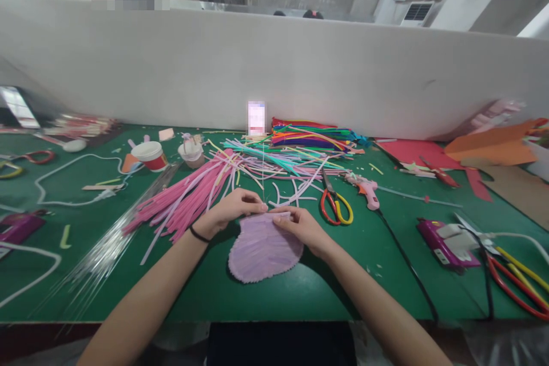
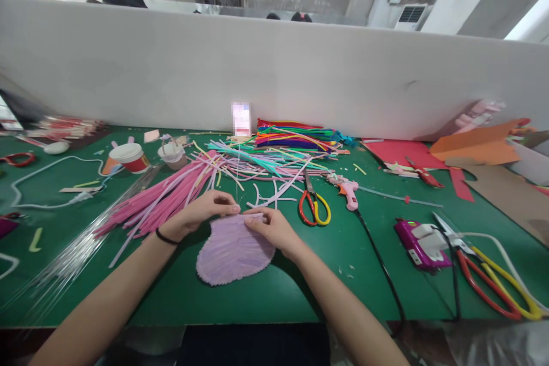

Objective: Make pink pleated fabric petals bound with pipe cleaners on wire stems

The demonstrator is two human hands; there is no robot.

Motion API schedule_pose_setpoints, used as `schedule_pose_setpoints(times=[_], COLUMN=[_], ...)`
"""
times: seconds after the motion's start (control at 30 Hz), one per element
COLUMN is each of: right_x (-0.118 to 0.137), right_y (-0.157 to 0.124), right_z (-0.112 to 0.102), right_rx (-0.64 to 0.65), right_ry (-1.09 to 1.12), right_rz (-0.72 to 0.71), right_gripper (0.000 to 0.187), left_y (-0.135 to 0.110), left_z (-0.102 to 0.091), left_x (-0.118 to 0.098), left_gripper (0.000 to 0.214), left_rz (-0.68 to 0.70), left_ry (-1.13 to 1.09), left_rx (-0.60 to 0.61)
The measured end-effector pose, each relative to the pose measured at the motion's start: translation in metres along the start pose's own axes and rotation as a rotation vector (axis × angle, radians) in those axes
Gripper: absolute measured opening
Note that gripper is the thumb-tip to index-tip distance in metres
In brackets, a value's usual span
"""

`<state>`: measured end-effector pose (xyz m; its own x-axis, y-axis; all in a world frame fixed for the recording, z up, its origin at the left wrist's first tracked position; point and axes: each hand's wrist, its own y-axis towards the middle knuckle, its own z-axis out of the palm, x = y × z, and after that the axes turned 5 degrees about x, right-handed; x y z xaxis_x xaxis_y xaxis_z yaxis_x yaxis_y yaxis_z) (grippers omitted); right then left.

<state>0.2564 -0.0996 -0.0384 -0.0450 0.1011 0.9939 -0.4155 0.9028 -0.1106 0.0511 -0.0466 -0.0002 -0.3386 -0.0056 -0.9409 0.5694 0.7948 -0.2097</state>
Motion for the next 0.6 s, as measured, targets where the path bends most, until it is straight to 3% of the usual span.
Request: schedule_pose_setpoints(times=[0.23, 0.3, 0.4, 0.5, 0.6], right_x=[0.001, 0.002, 0.003, 0.004, 0.004], right_y=[0.005, 0.007, 0.009, 0.01, 0.012], right_z=[-0.013, -0.018, -0.024, -0.025, -0.023], right_rx=[-0.235, -0.337, -0.455, -0.489, -0.487], right_ry=[0.254, 0.342, 0.452, 0.529, 0.562], right_rz=[-0.065, -0.089, -0.121, -0.172, -0.208], right_gripper=[0.043, 0.042, 0.041, 0.04, 0.038], left_y=[0.008, 0.01, 0.01, 0.008, 0.007], left_z=[-0.004, -0.004, -0.001, 0.005, 0.011], left_x=[0.007, 0.007, 0.006, 0.006, 0.007], left_gripper=[0.029, 0.028, 0.031, 0.029, 0.028], left_rz=[0.018, 0.009, 0.0, 0.024, 0.025], left_ry=[-0.43, -0.527, -0.597, -0.504, -0.416], left_rx=[-0.354, -0.351, -0.256, -0.199, -0.217])
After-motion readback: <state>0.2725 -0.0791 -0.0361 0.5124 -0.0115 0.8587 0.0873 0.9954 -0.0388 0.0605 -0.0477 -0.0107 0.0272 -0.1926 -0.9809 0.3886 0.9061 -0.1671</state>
